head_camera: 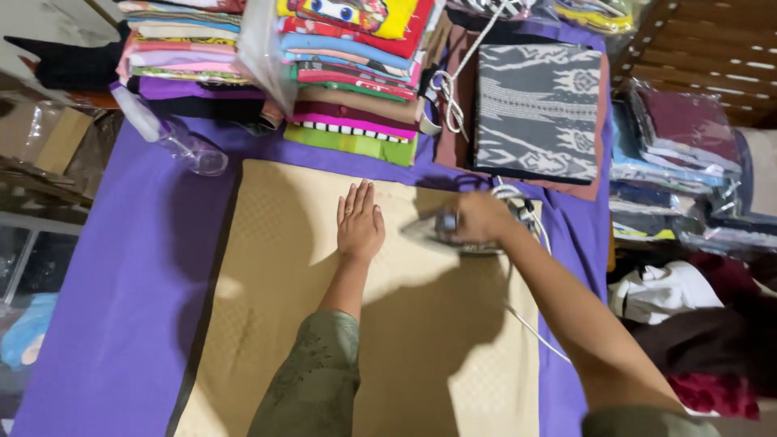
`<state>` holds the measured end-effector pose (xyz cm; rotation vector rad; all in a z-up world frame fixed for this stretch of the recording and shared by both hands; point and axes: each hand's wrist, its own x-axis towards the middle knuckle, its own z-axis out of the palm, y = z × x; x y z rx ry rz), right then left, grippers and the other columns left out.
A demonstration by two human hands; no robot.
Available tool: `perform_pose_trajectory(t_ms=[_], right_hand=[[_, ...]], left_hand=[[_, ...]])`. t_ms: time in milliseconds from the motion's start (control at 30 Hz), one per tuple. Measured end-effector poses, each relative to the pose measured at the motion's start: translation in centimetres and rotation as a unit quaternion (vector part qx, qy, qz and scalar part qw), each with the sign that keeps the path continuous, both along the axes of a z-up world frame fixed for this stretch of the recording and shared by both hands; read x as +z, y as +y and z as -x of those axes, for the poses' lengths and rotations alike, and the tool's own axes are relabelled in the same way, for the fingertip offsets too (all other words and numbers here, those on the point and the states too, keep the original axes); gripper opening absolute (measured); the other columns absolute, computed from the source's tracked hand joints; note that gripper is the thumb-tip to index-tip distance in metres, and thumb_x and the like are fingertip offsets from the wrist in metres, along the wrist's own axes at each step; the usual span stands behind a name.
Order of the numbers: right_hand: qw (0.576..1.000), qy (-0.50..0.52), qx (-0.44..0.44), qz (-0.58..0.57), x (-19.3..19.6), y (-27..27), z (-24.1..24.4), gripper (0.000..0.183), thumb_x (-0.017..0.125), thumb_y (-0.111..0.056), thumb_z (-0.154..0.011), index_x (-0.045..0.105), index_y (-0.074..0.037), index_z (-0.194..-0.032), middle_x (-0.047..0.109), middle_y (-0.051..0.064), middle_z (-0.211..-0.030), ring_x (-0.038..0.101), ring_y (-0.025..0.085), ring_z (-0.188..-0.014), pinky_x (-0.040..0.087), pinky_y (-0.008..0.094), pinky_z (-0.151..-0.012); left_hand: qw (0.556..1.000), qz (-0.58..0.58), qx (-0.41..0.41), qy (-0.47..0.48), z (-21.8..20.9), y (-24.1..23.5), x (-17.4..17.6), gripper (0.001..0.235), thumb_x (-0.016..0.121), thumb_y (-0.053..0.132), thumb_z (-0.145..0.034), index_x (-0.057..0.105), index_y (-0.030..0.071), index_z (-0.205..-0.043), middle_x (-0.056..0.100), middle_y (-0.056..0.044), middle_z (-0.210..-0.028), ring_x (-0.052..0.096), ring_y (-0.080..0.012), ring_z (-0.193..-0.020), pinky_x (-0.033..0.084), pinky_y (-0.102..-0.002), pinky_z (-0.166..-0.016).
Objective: Ironing a tan skirt on an ironing board.
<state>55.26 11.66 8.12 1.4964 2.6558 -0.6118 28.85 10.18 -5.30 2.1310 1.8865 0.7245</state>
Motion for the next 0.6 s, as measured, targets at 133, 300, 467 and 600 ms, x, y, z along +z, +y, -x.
perform_pose_trajectory(t_ms=[133, 300, 467, 600], right_hand=[[0.999, -0.009, 0.038, -0.022, 0.4, -2.3, 2.8, 0.043, 0.078, -0.045, -0.069, 0.076, -0.022, -0.106, 0.074, 0.015, -0.082, 0.071, 0.037, -0.074, 0.057, 0.050, -0.068], [0.995, -0.019, -0.076, -0.064, 0.0, -0.6, 6.1, 0.031, 0.075, -0.042, -0.077, 0.074, -0.015, -0.093, 0.073, 0.015, -0.078, 0.072, 0.036, -0.075, 0.057, 0.051, -0.069], [0.980, -0.013, -0.189, -0.069, -0.9, 2.7, 6.8, 0.032, 0.073, -0.040, -0.079, 0.074, -0.013, -0.097, 0.074, 0.019, -0.084, 0.072, 0.039, -0.079, 0.058, 0.051, -0.073], [0.959, -0.009, -0.277, -0.059, -2.3, 4.8, 6.5, 0.037, 0.073, -0.040, -0.080, 0.074, -0.011, -0.103, 0.073, 0.022, -0.092, 0.072, 0.040, -0.086, 0.058, 0.052, -0.077]], left_hand=[[1.000, 0.010, 0.026, 0.005, 0.7, 2.1, -0.4, 0.052, 0.046, 0.025, -0.104, 0.048, 0.010, -0.153, 0.040, -0.006, -0.163, 0.031, -0.0266, -0.153, 0.016, -0.050, -0.127], [0.998, -0.054, -0.021, 0.014, 3.4, 6.0, 0.2, 0.033, 0.063, 0.030, -0.093, 0.066, 0.010, -0.119, 0.058, -0.010, -0.139, 0.043, -0.0330, -0.144, 0.016, -0.063, -0.123], [0.984, -0.105, -0.126, 0.072, 7.6, 8.8, 1.7, 0.041, 0.077, 0.048, -0.085, 0.072, 0.009, -0.099, 0.065, -0.011, -0.115, 0.051, -0.0356, -0.118, 0.021, -0.067, -0.115], [0.976, -0.007, -0.201, 0.089, 10.0, 11.7, 0.9, 0.052, 0.079, 0.061, -0.077, 0.073, 0.013, -0.094, 0.073, -0.007, -0.100, 0.052, -0.0286, -0.119, 0.024, -0.059, -0.117]])
